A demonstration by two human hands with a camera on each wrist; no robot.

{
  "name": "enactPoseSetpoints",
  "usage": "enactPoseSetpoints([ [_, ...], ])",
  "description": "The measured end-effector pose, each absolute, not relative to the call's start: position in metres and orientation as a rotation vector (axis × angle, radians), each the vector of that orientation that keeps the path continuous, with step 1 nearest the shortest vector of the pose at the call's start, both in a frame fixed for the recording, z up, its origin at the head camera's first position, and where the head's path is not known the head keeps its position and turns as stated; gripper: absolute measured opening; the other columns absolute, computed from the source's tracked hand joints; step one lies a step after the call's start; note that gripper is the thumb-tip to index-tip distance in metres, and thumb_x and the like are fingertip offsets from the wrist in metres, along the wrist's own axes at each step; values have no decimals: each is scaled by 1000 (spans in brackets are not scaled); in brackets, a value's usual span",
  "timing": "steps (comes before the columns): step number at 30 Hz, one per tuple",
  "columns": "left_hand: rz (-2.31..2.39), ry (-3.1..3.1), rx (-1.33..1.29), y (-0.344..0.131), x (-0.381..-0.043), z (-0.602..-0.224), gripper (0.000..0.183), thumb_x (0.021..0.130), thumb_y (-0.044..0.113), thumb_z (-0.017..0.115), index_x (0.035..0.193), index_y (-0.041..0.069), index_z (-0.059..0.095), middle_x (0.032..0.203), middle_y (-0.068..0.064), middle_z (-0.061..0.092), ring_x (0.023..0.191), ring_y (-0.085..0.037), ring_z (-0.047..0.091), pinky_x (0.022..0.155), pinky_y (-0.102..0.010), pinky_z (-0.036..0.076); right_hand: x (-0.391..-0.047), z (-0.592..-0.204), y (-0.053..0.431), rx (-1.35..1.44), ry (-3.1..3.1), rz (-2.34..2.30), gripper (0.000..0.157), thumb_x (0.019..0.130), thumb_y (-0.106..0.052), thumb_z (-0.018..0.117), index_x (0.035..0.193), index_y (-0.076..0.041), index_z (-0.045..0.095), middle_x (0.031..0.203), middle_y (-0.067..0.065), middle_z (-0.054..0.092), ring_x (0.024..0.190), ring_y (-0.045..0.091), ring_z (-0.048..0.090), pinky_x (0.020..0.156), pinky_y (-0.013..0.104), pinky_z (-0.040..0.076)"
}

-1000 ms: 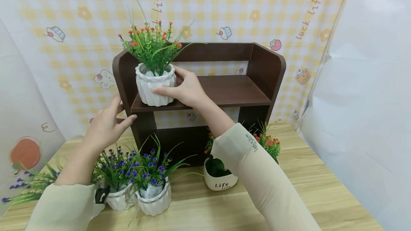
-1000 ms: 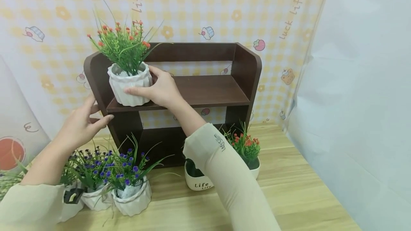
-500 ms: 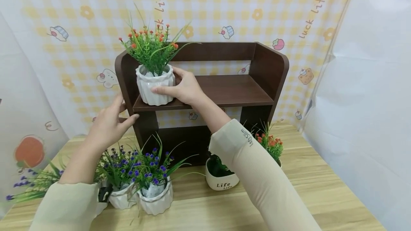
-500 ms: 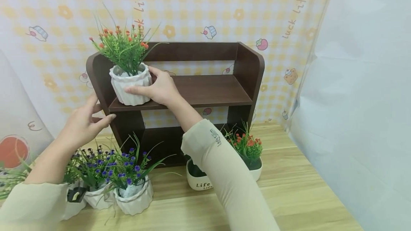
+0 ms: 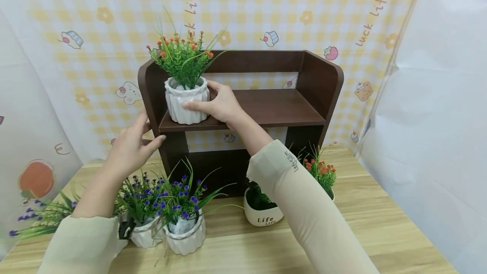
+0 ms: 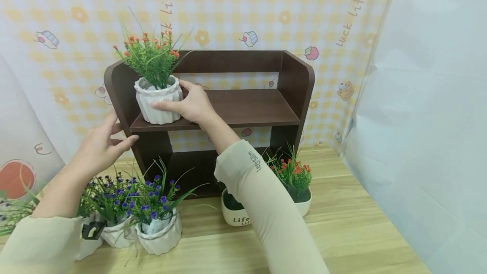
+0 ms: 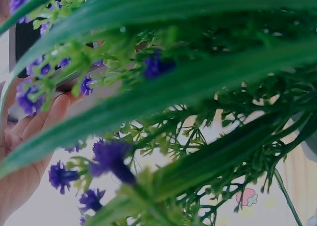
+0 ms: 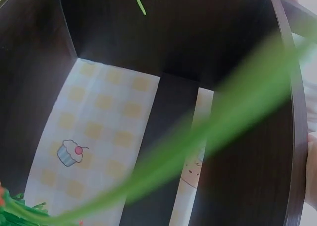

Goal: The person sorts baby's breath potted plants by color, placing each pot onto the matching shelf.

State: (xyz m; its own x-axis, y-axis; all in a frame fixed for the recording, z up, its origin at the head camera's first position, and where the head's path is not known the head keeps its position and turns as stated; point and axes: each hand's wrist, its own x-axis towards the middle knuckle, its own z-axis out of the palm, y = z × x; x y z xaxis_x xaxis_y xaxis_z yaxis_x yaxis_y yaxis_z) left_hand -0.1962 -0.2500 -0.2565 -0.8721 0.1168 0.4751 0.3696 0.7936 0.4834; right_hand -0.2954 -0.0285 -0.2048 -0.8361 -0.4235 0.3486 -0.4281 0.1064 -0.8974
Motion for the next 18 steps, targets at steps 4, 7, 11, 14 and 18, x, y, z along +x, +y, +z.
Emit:
enactPoseSetpoints([
  [4,-813,-2544,-375,-249,-197,-257,60,100,16,59,151,7,29,138,-39,49,112,-56,59,82,-63,54,-296,-206,-28,924,-2335,1884,74,80,-26,84,144,-12,51,113,3,71,96,12,68,79,23,57],
  [7,-810,-2539,-378,-249,-197,-257,61,99,15,60,151,7,29,138,-39,49,114,-57,58,82,-63,54,-296,-206,-28,956,-2333,1872,70,81,-25,83,143,-11,52,112,5,71,94,13,69,78,24,57],
  [11,-817,-2540,-372,-248,-197,-257,60,99,15,60,151,7,30,140,-37,49,118,-57,55,82,-62,54,-296,-206,-27,980,-2329,1849,68,82,-23,82,142,-9,53,111,8,72,91,14,69,77,25,57],
  [14,-817,-2541,-366,-248,-197,-257,62,99,14,60,152,7,29,141,-35,49,121,-57,54,82,-62,54,-295,-207,-27,988,-2331,1831,66,83,-24,81,141,-9,53,109,8,72,88,13,68,75,25,57],
  [18,-814,-2545,-360,-248,-197,-257,65,99,14,60,154,9,26,144,-33,48,122,-57,52,82,-62,54,-296,-207,-28,995,-2326,1839,65,83,-23,82,140,-9,54,108,8,72,87,13,68,74,25,57],
])
